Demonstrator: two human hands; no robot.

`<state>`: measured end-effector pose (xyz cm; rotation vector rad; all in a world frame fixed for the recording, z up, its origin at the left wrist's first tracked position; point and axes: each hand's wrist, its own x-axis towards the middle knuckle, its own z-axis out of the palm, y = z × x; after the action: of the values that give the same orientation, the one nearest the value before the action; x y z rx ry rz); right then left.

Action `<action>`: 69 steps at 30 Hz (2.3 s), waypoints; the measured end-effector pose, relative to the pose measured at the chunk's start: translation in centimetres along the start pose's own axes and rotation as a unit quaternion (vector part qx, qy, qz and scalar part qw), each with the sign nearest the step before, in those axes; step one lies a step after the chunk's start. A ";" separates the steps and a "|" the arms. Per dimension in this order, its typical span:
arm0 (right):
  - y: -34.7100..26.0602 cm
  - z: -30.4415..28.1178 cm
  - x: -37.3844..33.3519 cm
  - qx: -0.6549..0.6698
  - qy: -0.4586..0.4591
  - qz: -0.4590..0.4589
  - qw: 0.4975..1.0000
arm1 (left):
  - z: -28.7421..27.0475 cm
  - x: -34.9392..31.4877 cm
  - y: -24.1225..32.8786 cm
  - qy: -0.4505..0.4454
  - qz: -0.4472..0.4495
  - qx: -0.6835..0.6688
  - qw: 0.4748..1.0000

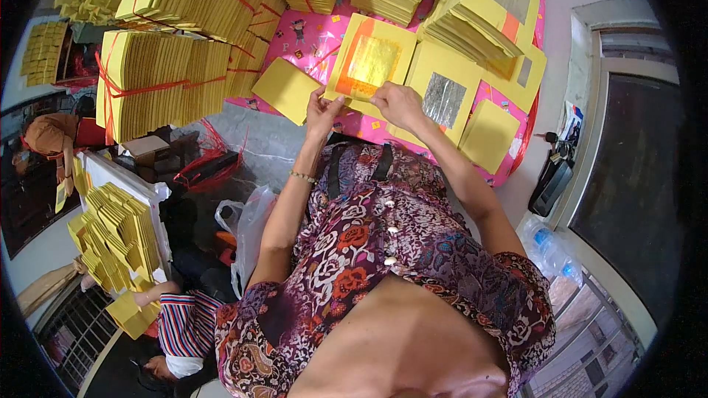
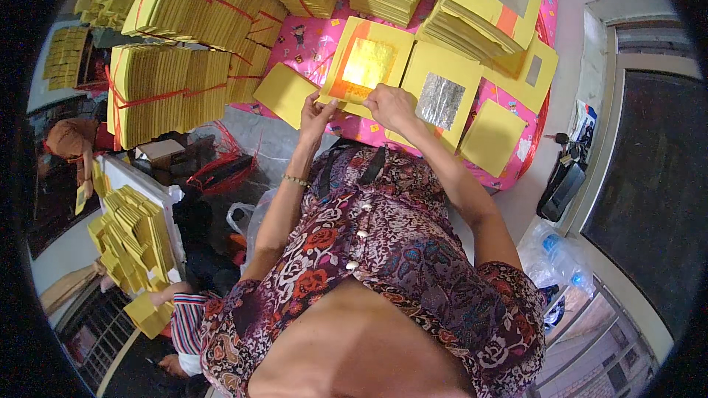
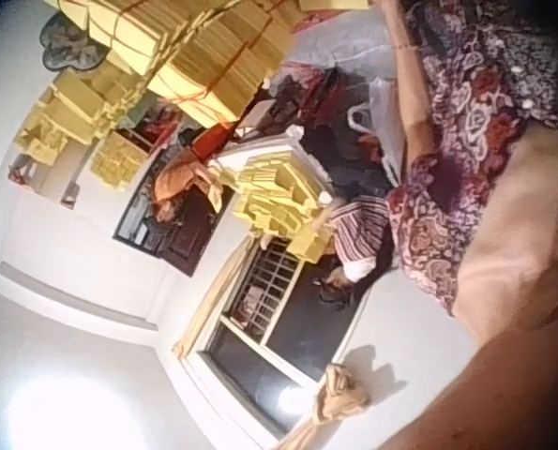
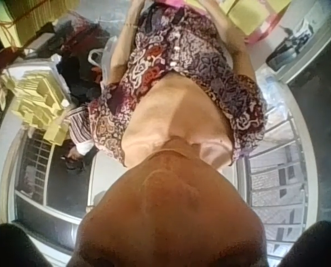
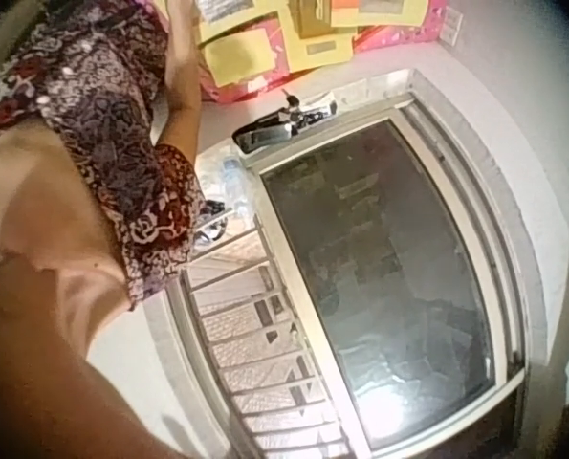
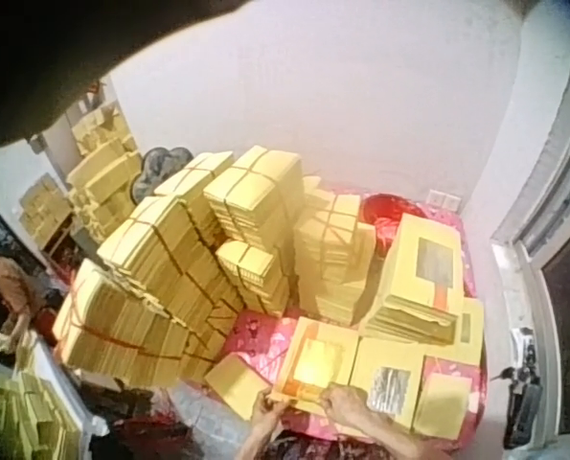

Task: Folding and stacking yellow joss paper sheets.

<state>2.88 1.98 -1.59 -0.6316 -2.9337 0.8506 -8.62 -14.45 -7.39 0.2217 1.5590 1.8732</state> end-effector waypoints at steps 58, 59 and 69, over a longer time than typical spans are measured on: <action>-4.2 -4.2 -3.5 0.684 0.056 0.029 0.727 | 6.1 -4.9 13.3 -0.065 0.243 0.196 0.948; -4.4 -4.4 -3.6 0.682 0.044 0.033 0.729 | 6.0 -4.7 13.2 -0.133 0.136 0.070 0.979; -5.9 -5.4 -4.3 0.612 0.114 -0.003 0.783 | 6.8 -6.0 13.3 -0.159 0.144 0.039 0.976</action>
<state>5.30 -1.45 6.48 -0.4931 -1.5554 2.0943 -5.61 -13.19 8.36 0.7821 1.4351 1.8782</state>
